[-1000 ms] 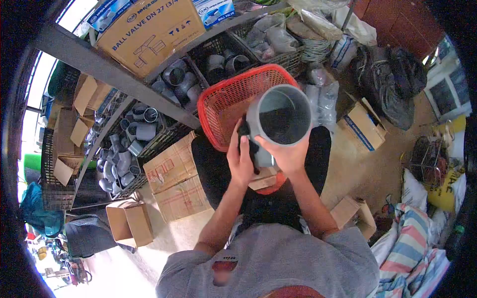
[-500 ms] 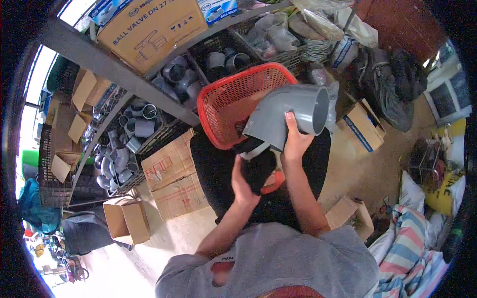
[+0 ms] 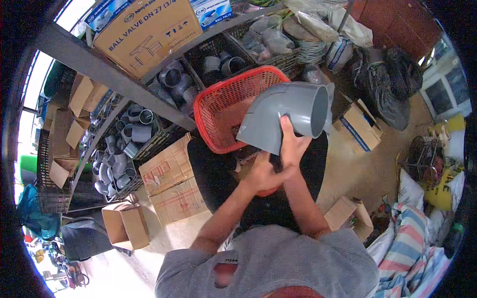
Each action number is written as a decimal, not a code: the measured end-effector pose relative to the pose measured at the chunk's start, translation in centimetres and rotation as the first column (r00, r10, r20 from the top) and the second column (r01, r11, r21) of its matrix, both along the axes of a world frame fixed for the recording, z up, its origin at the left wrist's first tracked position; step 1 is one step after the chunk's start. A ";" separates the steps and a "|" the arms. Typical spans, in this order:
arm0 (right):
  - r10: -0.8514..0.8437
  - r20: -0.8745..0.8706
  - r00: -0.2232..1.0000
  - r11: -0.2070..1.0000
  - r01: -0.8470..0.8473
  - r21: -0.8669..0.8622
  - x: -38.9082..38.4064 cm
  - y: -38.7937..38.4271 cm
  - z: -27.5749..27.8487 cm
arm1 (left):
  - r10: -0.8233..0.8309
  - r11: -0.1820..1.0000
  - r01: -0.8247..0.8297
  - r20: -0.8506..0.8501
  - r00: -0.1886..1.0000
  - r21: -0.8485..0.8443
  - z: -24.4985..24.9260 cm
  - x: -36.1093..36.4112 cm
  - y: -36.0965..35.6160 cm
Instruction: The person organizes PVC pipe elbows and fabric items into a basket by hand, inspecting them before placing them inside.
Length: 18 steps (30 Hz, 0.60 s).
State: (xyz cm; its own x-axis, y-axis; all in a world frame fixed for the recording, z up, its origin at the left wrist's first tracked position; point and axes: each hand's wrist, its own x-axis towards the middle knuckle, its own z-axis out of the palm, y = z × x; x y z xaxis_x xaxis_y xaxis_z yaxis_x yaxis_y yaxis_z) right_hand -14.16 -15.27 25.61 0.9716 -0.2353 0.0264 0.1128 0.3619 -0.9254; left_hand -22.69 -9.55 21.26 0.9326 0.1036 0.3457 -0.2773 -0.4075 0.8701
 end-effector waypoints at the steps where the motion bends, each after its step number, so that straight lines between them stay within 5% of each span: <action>1: -0.036 0.021 0.999 0.999 0.037 -0.035 0.1 0.1 -0.4 | 0.006 1.000 -0.006 -0.003 1.000 -0.006 0.2 0.2 0.4; 3: -0.072 0.042 0.996 0.995 0.075 -0.071 0.0 -0.1 -0.7 | -0.071 0.930 0.051 0.040 0.997 0.364 1.9 0.7 2.2; 7: 0.063 0.026 0.998 0.997 -0.062 -0.037 0.2 -0.4 -0.2 | -0.125 0.875 0.115 -0.009 0.992 0.471 1.2 1.2 3.4; 10: 0.114 0.043 0.993 0.991 -0.110 -0.074 0.1 0.0 0.4 | -0.069 0.949 0.114 -0.159 0.985 0.294 0.1 1.1 2.1; 12: 0.213 0.026 0.977 0.971 -0.209 -0.112 -0.6 -0.4 1.9 | -0.021 0.980 0.018 -0.015 1.000 -0.200 -2.8 0.1 0.7; 13: 0.209 0.028 0.977 0.972 -0.205 -0.113 -1.6 -0.3 3.2 | -0.026 0.979 0.022 -0.014 1.000 -0.200 -4.4 -0.7 1.4; 15: 0.325 0.260 0.909 0.945 -0.322 -0.057 -3.2 -0.5 5.3 | 0.031 0.927 -0.049 -0.055 0.998 -0.372 -7.0 -1.5 2.3; 16: 0.380 0.329 0.864 0.925 -0.361 -0.119 -3.3 -1.0 5.7 | 0.085 0.349 -0.293 -0.281 0.956 -0.890 3.5 -0.8 0.3; 17: 0.435 0.393 0.810 0.901 -0.395 -0.181 -3.1 -1.4 5.9 | 0.175 0.395 -0.173 -0.111 0.978 -0.902 5.6 -0.9 0.9; 18: 0.429 0.413 0.803 0.902 -0.407 -0.146 -2.9 -1.7 6.1 | 0.175 0.346 -0.172 -0.117 0.978 -0.922 7.9 -1.1 1.6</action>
State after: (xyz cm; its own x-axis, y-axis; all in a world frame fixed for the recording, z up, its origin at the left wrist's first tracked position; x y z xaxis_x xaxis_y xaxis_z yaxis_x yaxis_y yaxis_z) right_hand -17.05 -17.00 31.70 0.8647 0.2037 0.4591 0.3455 0.4222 -0.8381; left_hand -23.83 -7.96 29.11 0.8520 0.5179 -0.0772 -0.3061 0.6122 0.7291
